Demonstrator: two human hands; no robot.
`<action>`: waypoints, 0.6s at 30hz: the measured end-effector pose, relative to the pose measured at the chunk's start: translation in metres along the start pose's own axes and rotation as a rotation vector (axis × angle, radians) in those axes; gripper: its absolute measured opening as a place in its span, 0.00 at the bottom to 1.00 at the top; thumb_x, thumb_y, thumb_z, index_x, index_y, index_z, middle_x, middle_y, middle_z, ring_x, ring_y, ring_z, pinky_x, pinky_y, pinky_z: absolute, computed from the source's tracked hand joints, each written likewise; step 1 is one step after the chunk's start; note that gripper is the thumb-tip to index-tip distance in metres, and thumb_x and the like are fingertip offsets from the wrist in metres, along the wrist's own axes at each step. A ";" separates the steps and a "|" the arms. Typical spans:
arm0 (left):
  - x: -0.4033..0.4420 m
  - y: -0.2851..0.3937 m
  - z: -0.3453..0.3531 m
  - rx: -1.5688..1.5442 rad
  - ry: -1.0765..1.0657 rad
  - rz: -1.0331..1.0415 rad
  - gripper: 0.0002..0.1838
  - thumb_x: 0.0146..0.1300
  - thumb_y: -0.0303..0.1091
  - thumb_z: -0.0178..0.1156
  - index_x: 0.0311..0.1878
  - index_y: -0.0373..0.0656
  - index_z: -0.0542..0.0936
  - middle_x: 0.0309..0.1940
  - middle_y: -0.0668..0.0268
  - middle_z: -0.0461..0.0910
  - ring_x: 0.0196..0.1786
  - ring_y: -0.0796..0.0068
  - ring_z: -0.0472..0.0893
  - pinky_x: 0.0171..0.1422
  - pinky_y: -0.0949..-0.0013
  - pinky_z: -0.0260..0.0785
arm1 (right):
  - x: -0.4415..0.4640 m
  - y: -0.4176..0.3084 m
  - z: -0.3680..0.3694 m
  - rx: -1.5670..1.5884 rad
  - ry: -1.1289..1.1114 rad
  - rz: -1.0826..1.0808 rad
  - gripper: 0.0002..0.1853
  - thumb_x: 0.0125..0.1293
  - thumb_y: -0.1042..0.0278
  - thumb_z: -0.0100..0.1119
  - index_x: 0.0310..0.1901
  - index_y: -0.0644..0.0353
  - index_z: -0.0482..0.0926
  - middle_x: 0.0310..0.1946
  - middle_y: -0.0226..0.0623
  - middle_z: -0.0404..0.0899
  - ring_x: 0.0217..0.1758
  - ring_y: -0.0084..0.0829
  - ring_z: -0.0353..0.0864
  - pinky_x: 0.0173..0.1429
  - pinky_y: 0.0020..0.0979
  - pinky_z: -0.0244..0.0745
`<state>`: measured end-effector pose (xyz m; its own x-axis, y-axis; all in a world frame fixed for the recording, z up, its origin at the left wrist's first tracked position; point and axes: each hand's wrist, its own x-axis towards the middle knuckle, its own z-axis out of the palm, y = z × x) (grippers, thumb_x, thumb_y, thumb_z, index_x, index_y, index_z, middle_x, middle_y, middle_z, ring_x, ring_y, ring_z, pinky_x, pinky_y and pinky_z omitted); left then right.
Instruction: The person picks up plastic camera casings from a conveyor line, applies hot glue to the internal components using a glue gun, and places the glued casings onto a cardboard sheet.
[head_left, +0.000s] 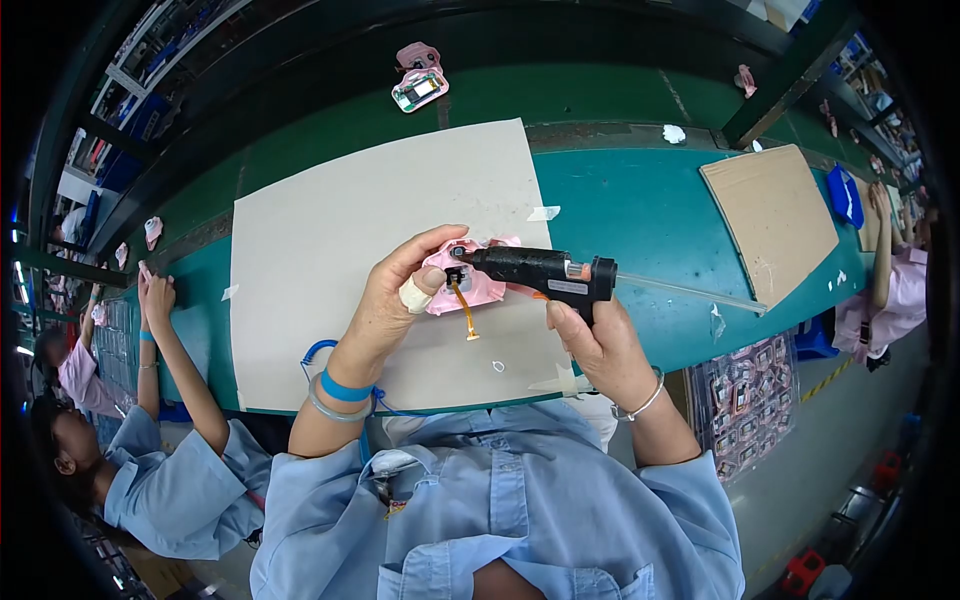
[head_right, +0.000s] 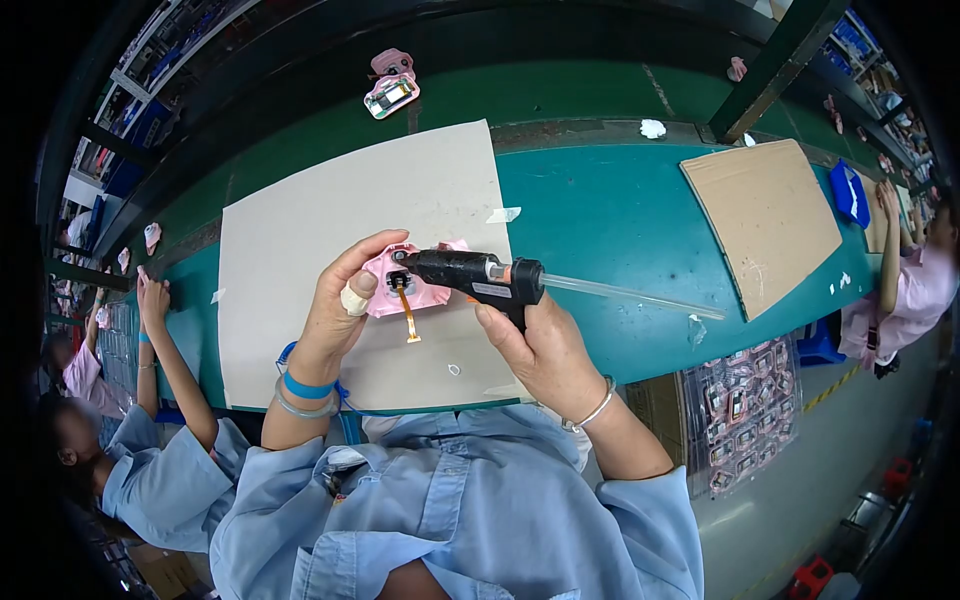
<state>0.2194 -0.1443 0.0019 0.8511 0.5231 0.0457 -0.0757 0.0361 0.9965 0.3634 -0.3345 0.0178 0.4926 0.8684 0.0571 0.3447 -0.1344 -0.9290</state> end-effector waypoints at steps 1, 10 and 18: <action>0.000 0.000 0.000 0.008 0.001 0.003 0.23 0.62 0.44 0.59 0.58 0.43 0.75 0.53 0.57 0.76 0.53 0.66 0.76 0.58 0.70 0.67 | 0.000 -0.001 0.000 -0.008 -0.003 0.001 0.14 0.68 0.64 0.54 0.50 0.61 0.69 0.29 0.34 0.74 0.25 0.28 0.69 0.31 0.27 0.66; 0.001 0.011 -0.024 -0.073 0.073 -0.008 0.19 0.66 0.43 0.55 0.55 0.42 0.75 0.47 0.58 0.78 0.50 0.71 0.77 0.54 0.73 0.69 | 0.010 0.001 0.007 -0.062 -0.052 -0.066 0.13 0.68 0.63 0.53 0.48 0.61 0.70 0.28 0.34 0.74 0.22 0.26 0.70 0.28 0.26 0.66; 0.001 0.019 -0.132 0.186 0.316 -0.074 0.18 0.71 0.44 0.48 0.52 0.41 0.75 0.43 0.59 0.77 0.46 0.73 0.76 0.48 0.76 0.69 | 0.031 0.007 0.004 0.410 -0.088 0.186 0.12 0.69 0.62 0.50 0.42 0.65 0.72 0.30 0.34 0.76 0.20 0.21 0.69 0.23 0.21 0.66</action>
<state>0.1501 -0.0305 0.0120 0.6462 0.7629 -0.0217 0.1000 -0.0564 0.9934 0.3776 -0.3067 0.0115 0.4402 0.8870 -0.1396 -0.0966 -0.1078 -0.9895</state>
